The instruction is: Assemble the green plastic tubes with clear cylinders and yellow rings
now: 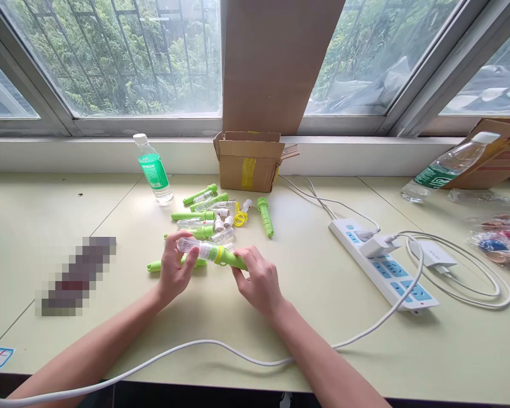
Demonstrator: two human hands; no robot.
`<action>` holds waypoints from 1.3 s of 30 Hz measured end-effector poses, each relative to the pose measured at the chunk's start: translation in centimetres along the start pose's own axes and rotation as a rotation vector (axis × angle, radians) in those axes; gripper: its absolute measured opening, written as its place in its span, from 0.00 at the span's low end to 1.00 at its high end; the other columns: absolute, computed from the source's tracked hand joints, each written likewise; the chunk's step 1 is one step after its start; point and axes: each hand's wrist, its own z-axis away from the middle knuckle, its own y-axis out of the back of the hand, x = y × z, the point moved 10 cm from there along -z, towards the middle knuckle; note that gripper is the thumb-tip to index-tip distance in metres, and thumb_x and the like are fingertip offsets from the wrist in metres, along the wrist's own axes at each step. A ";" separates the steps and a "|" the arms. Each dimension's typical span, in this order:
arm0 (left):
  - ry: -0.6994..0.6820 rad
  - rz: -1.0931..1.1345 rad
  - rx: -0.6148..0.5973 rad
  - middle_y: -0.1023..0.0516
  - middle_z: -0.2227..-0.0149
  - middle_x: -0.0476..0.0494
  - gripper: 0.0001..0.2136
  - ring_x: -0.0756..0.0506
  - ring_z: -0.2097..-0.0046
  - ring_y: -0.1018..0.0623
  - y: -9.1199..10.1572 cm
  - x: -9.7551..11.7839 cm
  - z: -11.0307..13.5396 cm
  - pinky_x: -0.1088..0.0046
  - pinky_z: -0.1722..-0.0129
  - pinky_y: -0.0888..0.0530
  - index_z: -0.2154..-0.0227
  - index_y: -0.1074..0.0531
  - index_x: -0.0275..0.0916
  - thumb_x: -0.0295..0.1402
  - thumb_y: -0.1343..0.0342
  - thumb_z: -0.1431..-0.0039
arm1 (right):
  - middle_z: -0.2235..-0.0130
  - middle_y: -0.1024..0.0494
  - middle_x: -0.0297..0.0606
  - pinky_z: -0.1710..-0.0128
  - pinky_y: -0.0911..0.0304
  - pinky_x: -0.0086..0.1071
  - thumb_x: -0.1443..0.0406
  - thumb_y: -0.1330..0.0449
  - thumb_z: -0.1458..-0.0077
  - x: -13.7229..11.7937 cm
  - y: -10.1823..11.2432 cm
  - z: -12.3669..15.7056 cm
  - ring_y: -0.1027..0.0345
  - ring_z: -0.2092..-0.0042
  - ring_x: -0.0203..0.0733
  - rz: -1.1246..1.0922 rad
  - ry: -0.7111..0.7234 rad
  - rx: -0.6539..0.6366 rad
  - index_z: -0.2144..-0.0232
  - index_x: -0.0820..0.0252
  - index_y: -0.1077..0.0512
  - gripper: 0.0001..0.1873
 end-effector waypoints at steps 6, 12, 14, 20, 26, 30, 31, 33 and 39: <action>0.064 0.070 0.037 0.30 0.64 0.45 0.14 0.50 0.68 0.27 0.3 -0.4 -0.3 0.73 0.69 0.28 0.55 0.38 0.40 0.37 0.46 0.41 | 0.66 0.25 0.38 0.73 0.38 0.29 0.64 0.44 0.41 -0.5 -0.6 0.0 0.32 0.70 0.38 0.004 0.014 -0.094 0.50 0.55 0.33 0.16; 0.156 0.242 0.068 0.28 0.64 0.45 0.17 0.48 0.66 0.25 0.3 -1.2 -0.5 0.71 0.67 0.27 0.52 0.43 0.42 0.37 0.46 0.41 | 0.63 0.29 0.40 0.76 0.37 0.30 0.63 0.43 0.43 -0.3 -0.3 0.1 0.34 0.71 0.37 -0.143 -0.030 -0.060 0.56 0.56 0.36 0.12; 0.164 0.245 0.071 0.28 0.65 0.45 0.16 0.49 0.67 0.25 0.3 -1.3 -0.5 0.71 0.67 0.27 0.53 0.42 0.42 0.36 0.46 0.41 | 0.64 0.28 0.40 0.74 0.37 0.30 0.64 0.45 0.42 -0.4 -0.3 0.0 0.33 0.70 0.39 -0.122 -0.013 -0.073 0.58 0.56 0.35 0.08; 0.176 0.241 0.079 0.28 0.67 0.46 0.15 0.51 0.71 0.28 0.4 -1.2 -0.6 0.73 0.69 0.28 0.53 0.41 0.42 0.36 0.46 0.41 | 0.63 0.25 0.41 0.69 0.35 0.32 0.63 0.47 0.39 -0.4 -0.6 0.0 0.29 0.66 0.42 -0.114 -0.013 -0.128 0.50 0.57 0.37 0.15; 0.179 0.239 0.092 0.30 0.69 0.47 0.15 0.50 0.70 0.28 0.5 -0.9 -0.6 0.73 0.70 0.28 0.52 0.41 0.42 0.36 0.46 0.40 | 0.67 0.28 0.39 0.74 0.38 0.30 0.62 0.45 0.42 -0.1 -0.2 0.0 0.33 0.71 0.39 -0.157 -0.060 -0.085 0.61 0.57 0.35 0.07; 0.176 0.247 0.073 0.30 0.69 0.47 0.15 0.50 0.70 0.28 0.1 -0.6 -0.5 0.72 0.69 0.28 0.53 0.41 0.42 0.37 0.46 0.40 | 0.68 0.27 0.38 0.72 0.38 0.30 0.63 0.51 0.38 0.1 -0.4 -0.1 0.33 0.71 0.39 -0.174 -0.066 -0.118 0.56 0.57 0.34 0.10; 0.177 0.249 0.071 0.29 0.68 0.47 0.15 0.50 0.69 0.27 0.1 -0.6 -0.5 0.72 0.69 0.28 0.53 0.41 0.42 0.37 0.46 0.40 | 0.68 0.27 0.38 0.72 0.37 0.30 0.62 0.49 0.39 0.3 -0.3 -0.1 0.33 0.71 0.38 -0.197 -0.084 -0.115 0.53 0.57 0.36 0.12; 0.181 0.247 0.081 0.29 0.68 0.47 0.15 0.50 0.69 0.27 0.2 -0.6 -0.5 0.72 0.68 0.28 0.53 0.41 0.42 0.38 0.46 0.40 | 0.67 0.28 0.37 0.72 0.37 0.31 0.61 0.43 0.43 0.5 -0.4 0.0 0.33 0.71 0.38 -0.230 -0.109 -0.113 0.54 0.57 0.38 0.16; 0.200 0.265 0.076 0.29 0.68 0.47 0.16 0.50 0.69 0.27 0.1 -0.9 -0.5 0.72 0.68 0.28 0.52 0.41 0.42 0.38 0.45 0.41 | 0.66 0.26 0.39 0.71 0.37 0.31 0.63 0.49 0.39 0.1 -1.0 0.0 0.32 0.70 0.40 -0.179 -0.064 -0.176 0.56 0.56 0.35 0.09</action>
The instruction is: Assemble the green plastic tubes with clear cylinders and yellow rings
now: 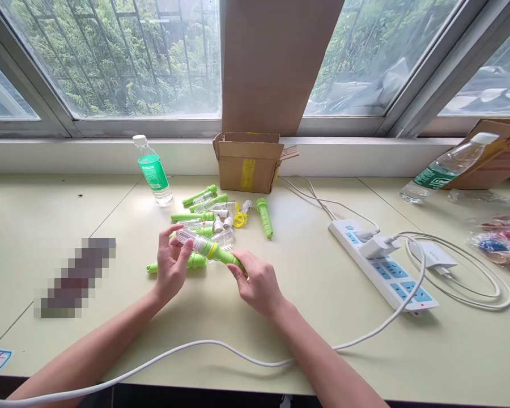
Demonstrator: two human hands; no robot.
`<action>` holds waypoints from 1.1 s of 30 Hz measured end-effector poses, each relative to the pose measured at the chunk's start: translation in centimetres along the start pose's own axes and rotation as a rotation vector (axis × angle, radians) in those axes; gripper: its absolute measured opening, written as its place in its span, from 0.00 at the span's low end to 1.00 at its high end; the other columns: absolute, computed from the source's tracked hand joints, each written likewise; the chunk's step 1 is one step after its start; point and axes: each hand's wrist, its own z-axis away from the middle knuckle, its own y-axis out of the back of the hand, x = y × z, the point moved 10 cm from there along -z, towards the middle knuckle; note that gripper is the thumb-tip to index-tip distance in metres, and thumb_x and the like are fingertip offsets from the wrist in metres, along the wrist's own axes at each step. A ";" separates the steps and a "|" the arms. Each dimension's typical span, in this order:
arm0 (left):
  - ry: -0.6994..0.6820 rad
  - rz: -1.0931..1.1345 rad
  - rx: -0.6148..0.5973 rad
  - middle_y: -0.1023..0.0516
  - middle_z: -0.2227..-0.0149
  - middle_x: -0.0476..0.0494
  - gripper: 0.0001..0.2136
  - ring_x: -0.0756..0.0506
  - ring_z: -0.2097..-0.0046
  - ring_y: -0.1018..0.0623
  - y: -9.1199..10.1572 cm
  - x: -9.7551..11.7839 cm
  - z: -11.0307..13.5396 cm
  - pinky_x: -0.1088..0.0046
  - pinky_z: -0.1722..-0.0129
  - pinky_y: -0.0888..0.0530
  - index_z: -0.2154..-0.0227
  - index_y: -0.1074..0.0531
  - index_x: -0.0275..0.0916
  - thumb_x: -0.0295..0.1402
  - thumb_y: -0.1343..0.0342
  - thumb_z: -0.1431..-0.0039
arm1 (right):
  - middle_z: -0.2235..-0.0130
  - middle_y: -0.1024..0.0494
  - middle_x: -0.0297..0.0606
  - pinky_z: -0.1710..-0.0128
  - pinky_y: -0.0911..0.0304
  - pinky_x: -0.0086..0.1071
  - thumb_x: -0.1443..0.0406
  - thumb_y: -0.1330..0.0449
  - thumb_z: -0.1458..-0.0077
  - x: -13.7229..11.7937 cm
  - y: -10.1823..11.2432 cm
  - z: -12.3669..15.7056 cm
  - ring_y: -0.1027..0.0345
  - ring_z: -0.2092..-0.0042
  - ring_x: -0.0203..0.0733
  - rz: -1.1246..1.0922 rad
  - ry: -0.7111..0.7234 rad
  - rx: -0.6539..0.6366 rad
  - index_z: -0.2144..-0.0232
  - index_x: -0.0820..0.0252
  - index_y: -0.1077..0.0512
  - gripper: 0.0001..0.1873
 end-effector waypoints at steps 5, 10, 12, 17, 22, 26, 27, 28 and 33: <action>0.003 -0.020 0.019 0.29 0.69 0.48 0.16 0.49 0.69 0.27 0.2 0.0 -0.1 0.72 0.67 0.28 0.53 0.40 0.42 0.38 0.45 0.41 | 0.65 0.28 0.38 0.76 0.40 0.29 0.61 0.42 0.44 0.6 -0.1 0.2 0.36 0.74 0.37 -0.090 -0.069 0.000 0.53 0.57 0.39 0.18; 0.023 0.003 0.020 0.29 0.69 0.48 0.16 0.50 0.70 0.28 0.3 -0.3 -0.1 0.73 0.68 0.28 0.53 0.40 0.42 0.39 0.44 0.42 | 0.70 0.30 0.36 0.75 0.41 0.29 0.64 0.46 0.41 0.2 0.2 0.0 0.38 0.73 0.37 -0.058 -0.027 0.013 0.61 0.57 0.35 0.06; 0.032 0.023 0.009 0.28 0.68 0.47 0.16 0.50 0.69 0.27 0.1 -0.5 -0.1 0.73 0.68 0.29 0.54 0.40 0.42 0.38 0.44 0.42 | 0.70 0.29 0.36 0.75 0.42 0.29 0.65 0.47 0.40 0.3 0.1 0.0 0.38 0.73 0.37 -0.040 -0.031 -0.004 0.60 0.57 0.34 0.06; 0.048 0.034 -0.004 0.28 0.65 0.46 0.16 0.51 0.69 0.28 0.0 -0.7 0.1 0.74 0.67 0.29 0.53 0.40 0.42 0.37 0.45 0.41 | 0.68 0.28 0.37 0.74 0.41 0.28 0.65 0.46 0.41 0.1 -0.2 0.0 0.37 0.73 0.36 -0.056 -0.014 -0.020 0.57 0.58 0.35 0.09; 0.071 0.046 -0.015 0.27 0.62 0.44 0.17 0.51 0.68 0.27 -0.2 -1.0 0.1 0.74 0.66 0.29 0.52 0.40 0.42 0.38 0.44 0.42 | 0.70 0.27 0.36 0.73 0.42 0.29 0.64 0.46 0.41 0.6 -0.5 0.0 0.37 0.73 0.37 -0.068 -0.056 -0.050 0.57 0.58 0.33 0.10; 0.079 0.055 -0.027 0.26 0.60 0.43 0.17 0.49 0.65 0.25 -0.4 -1.1 0.1 0.74 0.65 0.29 0.52 0.40 0.42 0.38 0.44 0.42 | 0.75 0.30 0.33 0.74 0.44 0.29 0.61 0.49 0.39 1.3 -1.1 0.0 0.39 0.76 0.35 -0.157 -0.158 -0.145 0.57 0.59 0.31 0.12; 0.079 0.055 -0.030 0.26 0.60 0.42 0.17 0.49 0.65 0.25 -0.4 -1.1 0.1 0.73 0.65 0.29 0.52 0.40 0.42 0.38 0.44 0.42 | 0.76 0.30 0.32 0.75 0.44 0.28 0.61 0.50 0.38 1.4 -1.3 0.1 0.39 0.77 0.35 -0.186 -0.173 -0.165 0.58 0.59 0.31 0.12; 0.079 0.055 -0.034 0.26 0.60 0.42 0.17 0.49 0.64 0.25 -0.4 -1.1 0.1 0.73 0.65 0.29 0.52 0.40 0.42 0.38 0.44 0.42 | 0.77 0.31 0.31 0.75 0.44 0.28 0.61 0.50 0.38 1.3 -1.4 0.1 0.40 0.77 0.34 -0.208 -0.181 -0.175 0.58 0.59 0.31 0.12; 0.072 0.058 -0.041 0.26 0.59 0.42 0.18 0.48 0.64 0.25 -0.5 -0.9 0.2 0.73 0.64 0.29 0.51 0.40 0.42 0.37 0.44 0.42 | 0.73 0.31 0.31 0.76 0.44 0.27 0.60 0.42 0.44 1.2 -0.8 0.1 0.40 0.77 0.34 -0.198 -0.147 -0.083 0.56 0.58 0.34 0.14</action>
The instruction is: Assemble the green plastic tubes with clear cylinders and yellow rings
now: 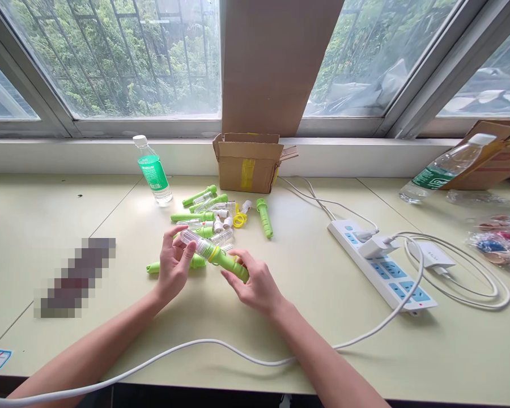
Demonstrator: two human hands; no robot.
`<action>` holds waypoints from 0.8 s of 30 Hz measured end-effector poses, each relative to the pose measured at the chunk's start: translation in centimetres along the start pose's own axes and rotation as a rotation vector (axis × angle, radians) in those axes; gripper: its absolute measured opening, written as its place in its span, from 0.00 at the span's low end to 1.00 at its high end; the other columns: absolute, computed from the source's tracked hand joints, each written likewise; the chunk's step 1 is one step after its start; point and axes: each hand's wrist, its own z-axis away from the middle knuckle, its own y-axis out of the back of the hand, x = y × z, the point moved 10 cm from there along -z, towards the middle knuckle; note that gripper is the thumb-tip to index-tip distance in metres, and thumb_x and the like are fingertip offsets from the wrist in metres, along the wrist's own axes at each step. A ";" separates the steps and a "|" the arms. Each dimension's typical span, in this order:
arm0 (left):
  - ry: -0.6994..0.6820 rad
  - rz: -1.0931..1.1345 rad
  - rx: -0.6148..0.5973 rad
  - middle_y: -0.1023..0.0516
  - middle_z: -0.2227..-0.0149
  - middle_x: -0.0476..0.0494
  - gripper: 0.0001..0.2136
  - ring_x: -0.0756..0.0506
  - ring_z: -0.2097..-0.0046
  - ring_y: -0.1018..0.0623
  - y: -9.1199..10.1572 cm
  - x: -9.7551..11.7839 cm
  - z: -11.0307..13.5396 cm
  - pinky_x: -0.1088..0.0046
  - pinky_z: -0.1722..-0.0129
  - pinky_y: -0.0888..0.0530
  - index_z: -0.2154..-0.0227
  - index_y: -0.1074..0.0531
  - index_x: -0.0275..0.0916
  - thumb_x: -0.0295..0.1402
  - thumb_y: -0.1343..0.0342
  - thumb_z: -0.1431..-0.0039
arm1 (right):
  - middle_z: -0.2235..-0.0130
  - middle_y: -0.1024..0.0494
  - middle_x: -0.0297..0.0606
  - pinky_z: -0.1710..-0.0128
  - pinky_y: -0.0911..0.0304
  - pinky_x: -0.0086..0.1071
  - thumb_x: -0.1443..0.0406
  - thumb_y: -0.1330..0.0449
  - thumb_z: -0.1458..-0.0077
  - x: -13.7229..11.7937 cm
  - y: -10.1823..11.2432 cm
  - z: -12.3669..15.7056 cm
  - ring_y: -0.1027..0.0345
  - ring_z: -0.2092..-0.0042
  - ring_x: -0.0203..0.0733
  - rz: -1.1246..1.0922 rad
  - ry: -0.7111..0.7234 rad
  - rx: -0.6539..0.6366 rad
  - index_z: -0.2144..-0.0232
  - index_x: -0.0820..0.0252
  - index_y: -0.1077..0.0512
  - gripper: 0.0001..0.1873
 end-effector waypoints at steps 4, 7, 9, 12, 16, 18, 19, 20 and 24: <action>-0.002 0.009 0.009 0.27 0.59 0.42 0.17 0.49 0.65 0.25 0.1 0.0 0.0 0.73 0.64 0.29 0.51 0.40 0.43 0.37 0.44 0.42 | 0.68 0.28 0.35 0.72 0.42 0.28 0.62 0.40 0.46 -0.4 0.6 0.1 0.36 0.72 0.35 0.084 0.068 0.089 0.61 0.58 0.33 0.10; -0.002 0.006 0.005 0.27 0.60 0.43 0.17 0.49 0.65 0.25 0.1 -0.1 0.0 0.73 0.64 0.29 0.52 0.40 0.43 0.37 0.44 0.42 | 0.70 0.27 0.35 0.73 0.42 0.28 0.62 0.42 0.44 -0.7 0.6 0.1 0.36 0.72 0.36 0.147 0.099 0.095 0.62 0.58 0.32 0.08; 0.000 0.000 0.003 0.27 0.61 0.43 0.17 0.48 0.64 0.25 0.0 -0.2 0.0 0.72 0.64 0.29 0.52 0.40 0.42 0.37 0.44 0.42 | 0.70 0.26 0.36 0.72 0.42 0.29 0.62 0.43 0.43 -0.8 0.6 0.1 0.35 0.72 0.37 0.163 0.105 0.082 0.60 0.59 0.32 0.09; 0.006 -0.007 -0.004 0.27 0.61 0.43 0.17 0.48 0.64 0.25 0.0 -0.3 0.0 0.72 0.64 0.29 0.52 0.41 0.42 0.37 0.45 0.41 | 0.70 0.26 0.36 0.72 0.41 0.29 0.62 0.45 0.42 -0.5 0.3 -0.1 0.35 0.72 0.37 0.141 0.073 0.036 0.59 0.59 0.31 0.10; 0.005 -0.016 -0.014 0.27 0.63 0.44 0.17 0.48 0.65 0.26 -0.1 -0.4 0.0 0.72 0.64 0.29 0.51 0.41 0.42 0.36 0.45 0.41 | 0.75 0.29 0.32 0.75 0.43 0.28 0.61 0.46 0.41 -0.2 -0.2 -0.2 0.39 0.76 0.34 0.078 0.010 -0.040 0.60 0.59 0.30 0.10; -0.004 -0.015 -0.021 0.28 0.63 0.44 0.17 0.49 0.65 0.26 -0.2 -0.3 0.0 0.71 0.64 0.29 0.51 0.41 0.42 0.36 0.45 0.41 | 0.75 0.30 0.32 0.75 0.44 0.28 0.61 0.46 0.41 -0.4 -0.2 -0.2 0.40 0.76 0.34 0.055 0.009 -0.042 0.61 0.59 0.31 0.09; -0.010 -0.013 -0.025 0.28 0.62 0.44 0.17 0.49 0.64 0.26 -0.2 -0.2 0.0 0.71 0.64 0.29 0.51 0.41 0.42 0.36 0.45 0.41 | 0.75 0.30 0.32 0.75 0.44 0.28 0.61 0.45 0.41 -0.5 -0.1 -0.2 0.40 0.76 0.34 0.053 0.015 -0.028 0.62 0.59 0.31 0.09; -0.017 -0.010 -0.028 0.28 0.62 0.44 0.17 0.49 0.64 0.26 -0.2 0.0 0.1 0.71 0.63 0.29 0.51 0.41 0.43 0.36 0.45 0.41 | 0.74 0.29 0.32 0.75 0.44 0.28 0.61 0.45 0.42 -0.6 0.0 -0.1 0.40 0.76 0.34 0.058 0.025 -0.006 0.62 0.59 0.31 0.08; -0.029 0.006 -0.037 0.27 0.60 0.43 0.17 0.48 0.62 0.25 -0.4 0.3 0.1 0.70 0.62 0.29 0.50 0.42 0.43 0.36 0.46 0.40 | 0.72 0.28 0.34 0.74 0.42 0.28 0.62 0.43 0.44 -1.0 0.7 0.1 0.38 0.74 0.35 0.122 0.075 0.093 0.62 0.59 0.31 0.08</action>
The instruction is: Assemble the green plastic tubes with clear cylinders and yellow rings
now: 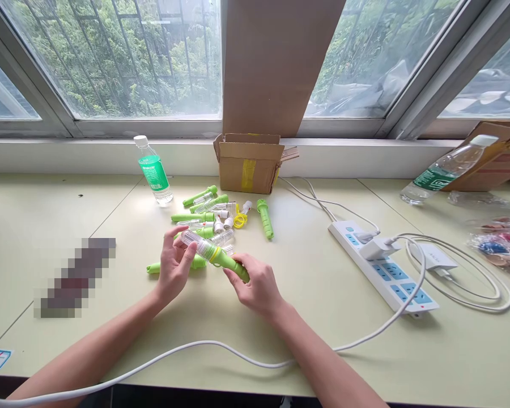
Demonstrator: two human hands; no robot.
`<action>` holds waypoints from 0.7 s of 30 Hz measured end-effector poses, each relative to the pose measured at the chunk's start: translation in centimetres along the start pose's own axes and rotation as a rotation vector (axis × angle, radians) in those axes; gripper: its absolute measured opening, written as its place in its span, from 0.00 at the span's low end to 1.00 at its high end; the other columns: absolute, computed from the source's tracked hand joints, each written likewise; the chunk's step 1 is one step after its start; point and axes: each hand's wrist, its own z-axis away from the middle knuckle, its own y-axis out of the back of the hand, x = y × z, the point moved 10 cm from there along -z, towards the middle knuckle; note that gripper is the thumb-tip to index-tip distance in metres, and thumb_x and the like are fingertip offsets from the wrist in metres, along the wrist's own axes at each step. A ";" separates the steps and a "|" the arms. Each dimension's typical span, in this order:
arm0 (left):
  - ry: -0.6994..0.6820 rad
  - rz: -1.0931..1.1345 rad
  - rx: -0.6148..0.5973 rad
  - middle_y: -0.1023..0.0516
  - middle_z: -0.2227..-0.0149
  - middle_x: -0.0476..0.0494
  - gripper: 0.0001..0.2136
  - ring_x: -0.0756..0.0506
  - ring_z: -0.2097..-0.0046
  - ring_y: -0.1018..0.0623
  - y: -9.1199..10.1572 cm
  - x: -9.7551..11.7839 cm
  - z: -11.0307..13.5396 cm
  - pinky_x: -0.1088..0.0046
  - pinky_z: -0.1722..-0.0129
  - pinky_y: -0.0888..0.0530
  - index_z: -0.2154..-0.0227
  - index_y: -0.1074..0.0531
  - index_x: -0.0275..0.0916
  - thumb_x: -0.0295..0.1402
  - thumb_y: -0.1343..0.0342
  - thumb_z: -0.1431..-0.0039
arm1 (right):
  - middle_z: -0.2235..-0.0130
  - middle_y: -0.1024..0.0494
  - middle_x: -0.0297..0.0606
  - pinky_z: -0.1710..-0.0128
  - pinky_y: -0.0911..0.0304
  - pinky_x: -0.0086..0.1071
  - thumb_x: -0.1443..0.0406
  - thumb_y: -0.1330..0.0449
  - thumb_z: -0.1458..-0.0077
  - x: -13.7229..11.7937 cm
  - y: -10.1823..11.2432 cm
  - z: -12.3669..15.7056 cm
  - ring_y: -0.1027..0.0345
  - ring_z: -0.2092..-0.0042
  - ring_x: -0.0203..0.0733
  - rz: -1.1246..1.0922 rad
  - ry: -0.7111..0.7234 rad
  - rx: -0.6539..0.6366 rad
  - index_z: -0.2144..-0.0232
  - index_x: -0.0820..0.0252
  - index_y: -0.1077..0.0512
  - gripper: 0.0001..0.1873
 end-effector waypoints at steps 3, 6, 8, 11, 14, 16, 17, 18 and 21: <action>0.027 0.025 0.008 0.27 0.58 0.41 0.19 0.48 0.62 0.25 0.0 -0.2 0.0 0.69 0.60 0.28 0.49 0.43 0.43 0.36 0.45 0.41 | 0.72 0.27 0.35 0.73 0.42 0.29 0.63 0.42 0.44 -0.3 0.5 0.0 0.37 0.74 0.36 0.069 0.048 0.063 0.63 0.59 0.32 0.07; 0.080 0.042 0.027 0.26 0.60 0.43 0.20 0.49 0.65 0.26 0.1 -0.6 0.0 0.72 0.63 0.28 0.50 0.42 0.42 0.38 0.44 0.42 | 0.71 0.27 0.37 0.72 0.41 0.29 0.63 0.41 0.45 -0.9 1.0 0.1 0.34 0.71 0.37 0.154 0.106 0.123 0.63 0.59 0.32 0.07; 0.123 0.060 0.043 0.26 0.64 0.45 0.20 0.50 0.67 0.26 0.3 -1.0 -0.1 0.74 0.66 0.29 0.51 0.40 0.42 0.39 0.43 0.43 | 0.70 0.26 0.37 0.71 0.40 0.30 0.64 0.41 0.44 -1.2 1.3 0.2 0.34 0.70 0.38 0.210 0.136 0.157 0.63 0.59 0.32 0.07; 0.199 0.077 0.057 0.27 0.68 0.47 0.20 0.49 0.69 0.26 0.5 -1.7 -0.3 0.76 0.70 0.30 0.54 0.36 0.41 0.42 0.41 0.46 | 0.70 0.25 0.38 0.70 0.40 0.30 0.65 0.41 0.44 -1.6 1.6 0.3 0.33 0.69 0.39 0.282 0.175 0.200 0.63 0.58 0.31 0.06; 0.243 0.072 0.063 0.27 0.70 0.48 0.18 0.50 0.69 0.27 0.6 -2.2 -0.3 0.77 0.71 0.30 0.58 0.32 0.39 0.42 0.39 0.48 | 0.69 0.24 0.38 0.69 0.40 0.30 0.66 0.41 0.44 -1.8 1.8 0.4 0.32 0.68 0.39 0.322 0.202 0.222 0.63 0.57 0.31 0.05; 0.250 0.062 0.070 0.28 0.71 0.48 0.18 0.50 0.70 0.27 0.8 -2.4 -0.4 0.77 0.71 0.30 0.58 0.32 0.38 0.42 0.39 0.49 | 0.69 0.24 0.38 0.69 0.40 0.30 0.66 0.41 0.44 -1.9 1.8 0.4 0.32 0.68 0.39 0.328 0.209 0.216 0.62 0.57 0.31 0.06; 0.253 0.057 0.072 0.28 0.71 0.48 0.18 0.50 0.70 0.27 0.8 -2.4 -0.4 0.77 0.72 0.30 0.59 0.31 0.38 0.41 0.38 0.49 | 0.68 0.24 0.38 0.69 0.41 0.30 0.66 0.41 0.44 -1.9 1.7 0.3 0.32 0.68 0.39 0.327 0.209 0.206 0.62 0.57 0.30 0.06; 0.257 0.054 0.071 0.28 0.72 0.49 0.18 0.50 0.70 0.27 0.8 -2.4 -0.4 0.77 0.72 0.30 0.59 0.31 0.38 0.41 0.38 0.50 | 0.68 0.24 0.38 0.69 0.41 0.30 0.66 0.41 0.44 -1.9 1.7 0.3 0.32 0.68 0.39 0.325 0.207 0.194 0.62 0.57 0.30 0.06; 0.271 0.059 0.066 0.28 0.72 0.49 0.19 0.50 0.70 0.27 0.7 -2.4 -0.4 0.76 0.71 0.29 0.59 0.31 0.37 0.41 0.37 0.51 | 0.70 0.24 0.38 0.70 0.41 0.30 0.65 0.41 0.44 -1.7 1.5 0.2 0.33 0.69 0.39 0.303 0.189 0.159 0.61 0.58 0.30 0.07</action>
